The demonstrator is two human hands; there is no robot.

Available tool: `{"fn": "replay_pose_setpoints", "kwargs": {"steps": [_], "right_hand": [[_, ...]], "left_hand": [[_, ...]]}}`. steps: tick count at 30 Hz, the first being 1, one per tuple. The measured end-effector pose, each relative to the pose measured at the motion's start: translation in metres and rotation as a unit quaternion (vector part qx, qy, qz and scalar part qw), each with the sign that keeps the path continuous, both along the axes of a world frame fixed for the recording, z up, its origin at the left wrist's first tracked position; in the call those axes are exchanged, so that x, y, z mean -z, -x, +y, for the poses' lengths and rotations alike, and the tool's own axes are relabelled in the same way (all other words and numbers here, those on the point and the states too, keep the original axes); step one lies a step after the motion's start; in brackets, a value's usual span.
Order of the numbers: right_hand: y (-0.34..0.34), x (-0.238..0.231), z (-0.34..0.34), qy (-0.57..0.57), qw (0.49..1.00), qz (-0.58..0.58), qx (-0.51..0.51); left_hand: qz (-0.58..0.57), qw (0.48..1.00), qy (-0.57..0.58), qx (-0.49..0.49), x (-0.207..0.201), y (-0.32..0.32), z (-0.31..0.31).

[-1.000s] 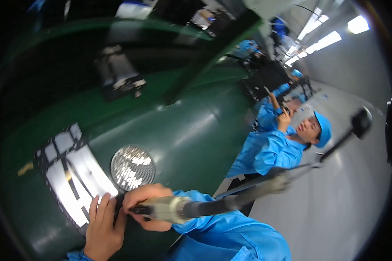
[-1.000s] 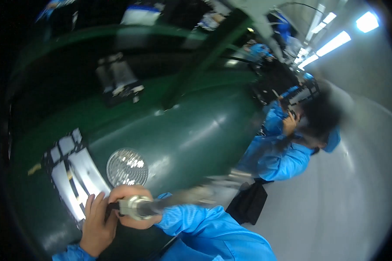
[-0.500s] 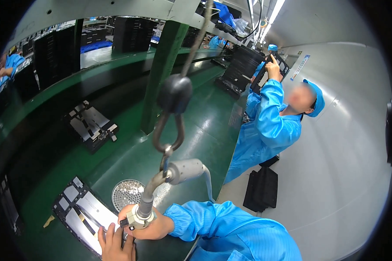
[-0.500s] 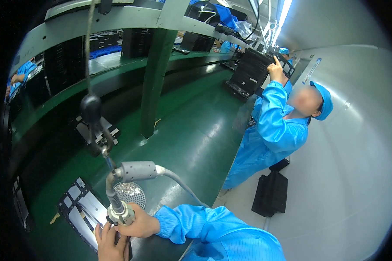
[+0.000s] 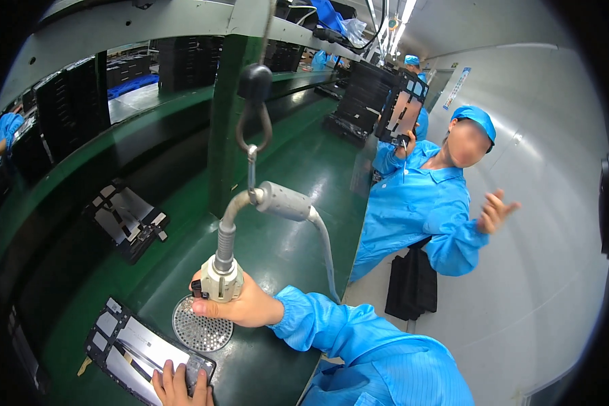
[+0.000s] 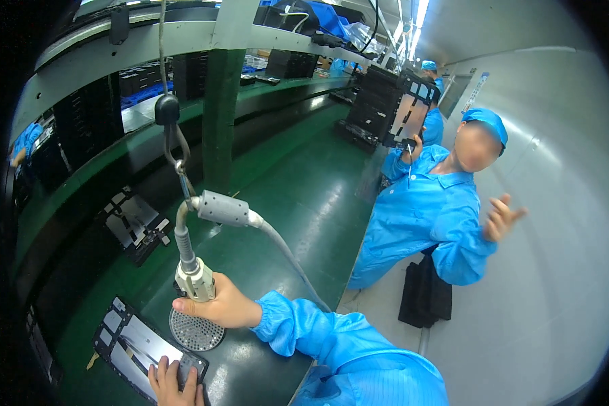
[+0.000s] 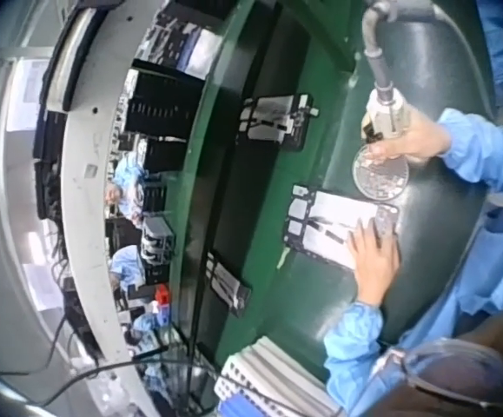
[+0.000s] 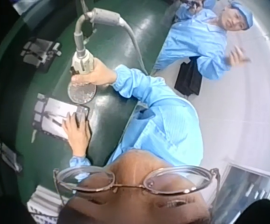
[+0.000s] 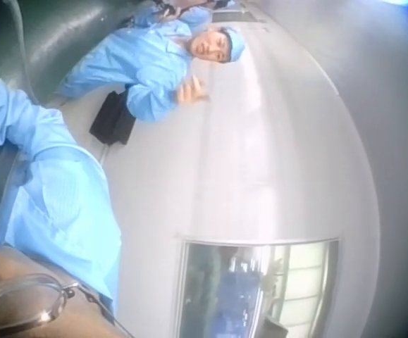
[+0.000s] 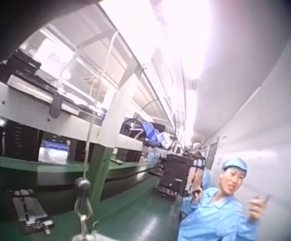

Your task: The person assembles tablet frames on an assembly line by taking frames from a conveyor, aligning ribbon cables and components by hand, driving screws into the frames using an electric screwdriver, and returning the assembled units back to the conveyor.

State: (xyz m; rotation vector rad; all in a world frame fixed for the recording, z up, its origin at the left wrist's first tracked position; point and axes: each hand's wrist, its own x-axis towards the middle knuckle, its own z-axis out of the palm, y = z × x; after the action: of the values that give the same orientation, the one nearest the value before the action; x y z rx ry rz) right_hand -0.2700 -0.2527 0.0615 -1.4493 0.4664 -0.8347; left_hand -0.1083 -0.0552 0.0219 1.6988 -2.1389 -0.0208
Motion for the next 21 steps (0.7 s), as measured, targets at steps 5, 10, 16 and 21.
{"fn": "replay_pose_setpoints", "kwargs": {"steps": [5, 10, 16, 21], "right_hand": [[0.003, 0.006, -0.001, -0.003, 0.999, -0.023, 0.045], [0.013, 0.000, 0.000, 0.008, 1.000, -0.009, 0.018], [0.025, -0.005, 0.000, 0.145, 0.986, -0.023, 0.080], [0.061, -0.019, 0.007, 0.066, 0.991, -0.066, 0.094]], "left_hand": [[-0.002, 1.000, 0.008, -0.002, -0.008, 0.010, -0.002], [-0.013, 1.000, 0.002, 0.001, -0.019, 0.021, -0.001], [-0.023, 0.999, 0.024, -0.022, -0.017, 0.029, 0.002], [-0.009, 1.000, -0.010, -0.013, -0.038, 0.036, -0.006]]}}
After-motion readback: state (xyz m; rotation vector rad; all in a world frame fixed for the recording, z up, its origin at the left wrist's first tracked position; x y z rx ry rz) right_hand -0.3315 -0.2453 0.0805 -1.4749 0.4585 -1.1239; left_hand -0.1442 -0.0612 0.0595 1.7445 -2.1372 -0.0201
